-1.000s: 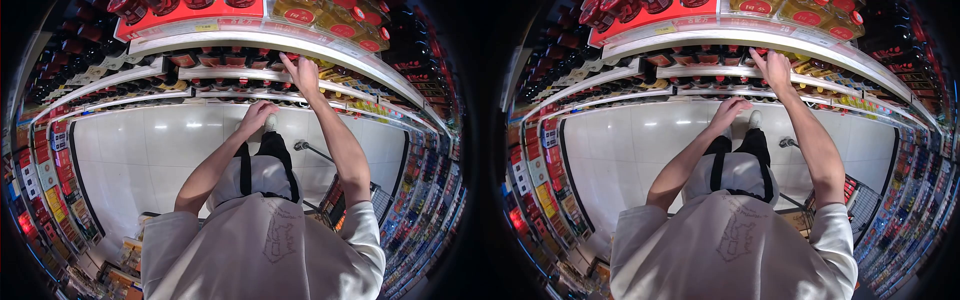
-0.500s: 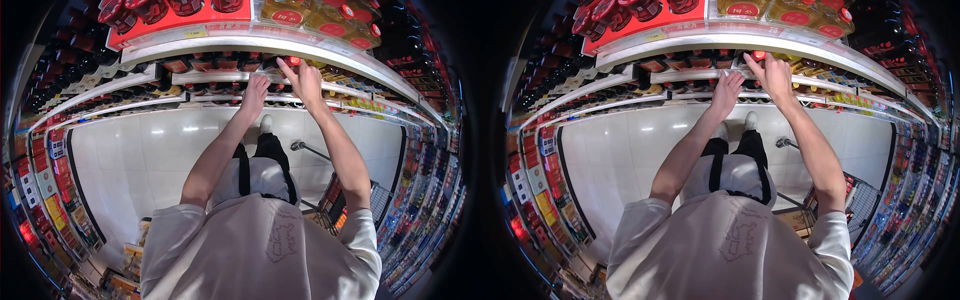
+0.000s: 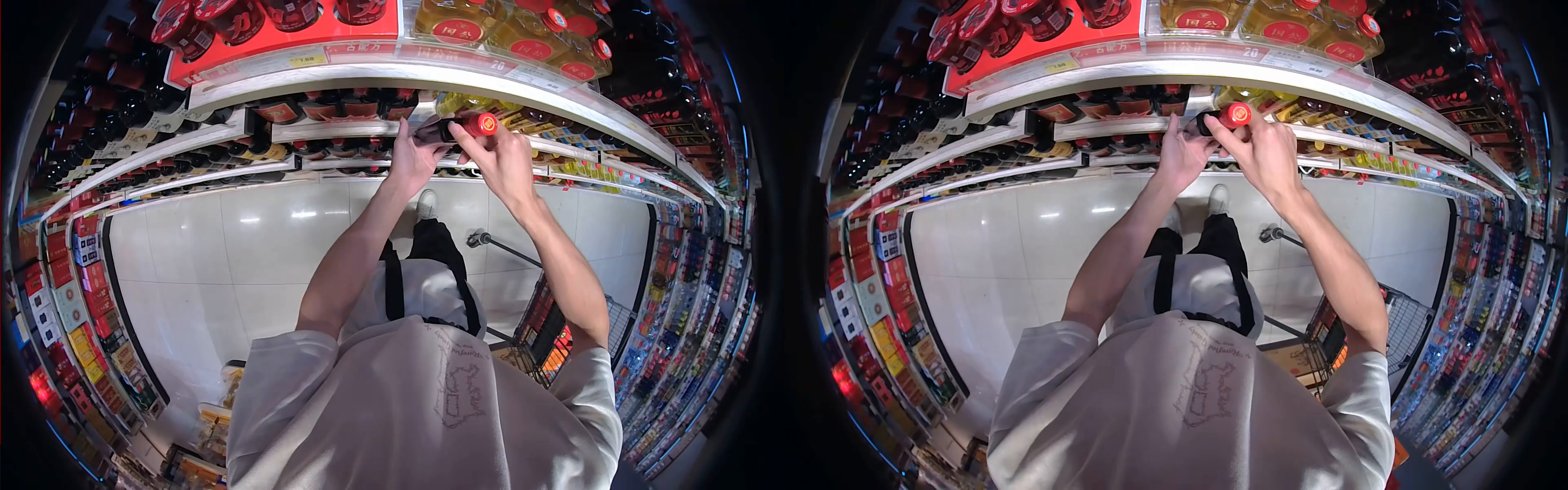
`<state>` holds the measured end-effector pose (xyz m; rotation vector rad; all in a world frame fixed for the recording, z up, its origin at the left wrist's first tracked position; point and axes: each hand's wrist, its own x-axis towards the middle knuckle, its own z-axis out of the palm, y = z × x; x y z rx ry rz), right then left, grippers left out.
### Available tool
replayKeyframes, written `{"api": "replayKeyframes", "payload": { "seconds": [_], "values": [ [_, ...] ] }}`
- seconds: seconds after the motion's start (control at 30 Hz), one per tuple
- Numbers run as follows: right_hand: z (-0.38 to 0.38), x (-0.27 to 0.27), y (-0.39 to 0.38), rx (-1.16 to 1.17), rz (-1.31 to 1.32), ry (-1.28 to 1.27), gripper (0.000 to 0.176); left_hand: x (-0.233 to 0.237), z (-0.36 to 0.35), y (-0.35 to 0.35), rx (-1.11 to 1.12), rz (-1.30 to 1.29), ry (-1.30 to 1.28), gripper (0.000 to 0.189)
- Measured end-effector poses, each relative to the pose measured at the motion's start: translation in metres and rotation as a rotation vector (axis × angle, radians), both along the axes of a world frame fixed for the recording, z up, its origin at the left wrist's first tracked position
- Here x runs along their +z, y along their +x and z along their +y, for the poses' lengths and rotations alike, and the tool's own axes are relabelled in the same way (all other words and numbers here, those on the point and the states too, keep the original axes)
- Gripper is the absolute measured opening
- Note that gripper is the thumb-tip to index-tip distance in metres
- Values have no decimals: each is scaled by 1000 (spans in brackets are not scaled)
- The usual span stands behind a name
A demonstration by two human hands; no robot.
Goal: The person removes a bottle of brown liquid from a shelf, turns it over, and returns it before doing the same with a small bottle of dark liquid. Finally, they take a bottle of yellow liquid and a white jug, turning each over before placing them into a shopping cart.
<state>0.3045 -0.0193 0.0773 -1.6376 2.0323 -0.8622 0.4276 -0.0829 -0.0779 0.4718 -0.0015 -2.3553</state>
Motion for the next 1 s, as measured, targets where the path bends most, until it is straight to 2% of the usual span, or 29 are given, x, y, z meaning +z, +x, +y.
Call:
{"api": "replayKeyframes", "payload": {
  "seconds": [0.03,0.17,0.23,0.3,0.37,0.4,0.43,0.5,0.57,0.63,0.67,0.77,0.83,0.97,1.0],
  "values": [
    [3,5,2,-15,-111,51,44,8,1,3,-22,-1,19,67],
    [18,23,11,-62,-193,109,42,22,14,15,-97,93,62,61],
    [24,31,9,-68,48,63,41,33,26,21,-103,90,92,57],
    [28,39,9,-78,85,53,39,43,40,29,-119,100,174,46],
    [31,44,6,31,174,-239,34,65,55,40,-154,60,127,40],
    [37,50,6,31,159,-136,29,73,64,45,-247,-1,164,39],
    [38,48,5,20,161,-135,29,81,71,48,-339,-62,198,38],
    [40,41,4,117,-45,-346,24,92,89,52,-387,-126,201,42],
    [45,39,5,79,-356,-173,25,96,108,58,-431,-45,198,42],
    [45,41,4,-70,-836,75,29,118,119,62,-467,-12,118,48],
    [45,32,2,-85,-995,7,31,126,124,64,-479,-34,83,51],
    [47,32,0,-98,-1315,23,32,148,129,70,-513,-51,54,58],
    [47,33,4,-140,-1393,9,30,157,129,74,-534,-45,62,61],
    [47,43,11,-245,-1464,47,30,172,128,75,-565,-215,-27,71],
    [47,45,13,-249,-1485,44,29,173,130,77,-540,-223,-111,72]
  ]
}}
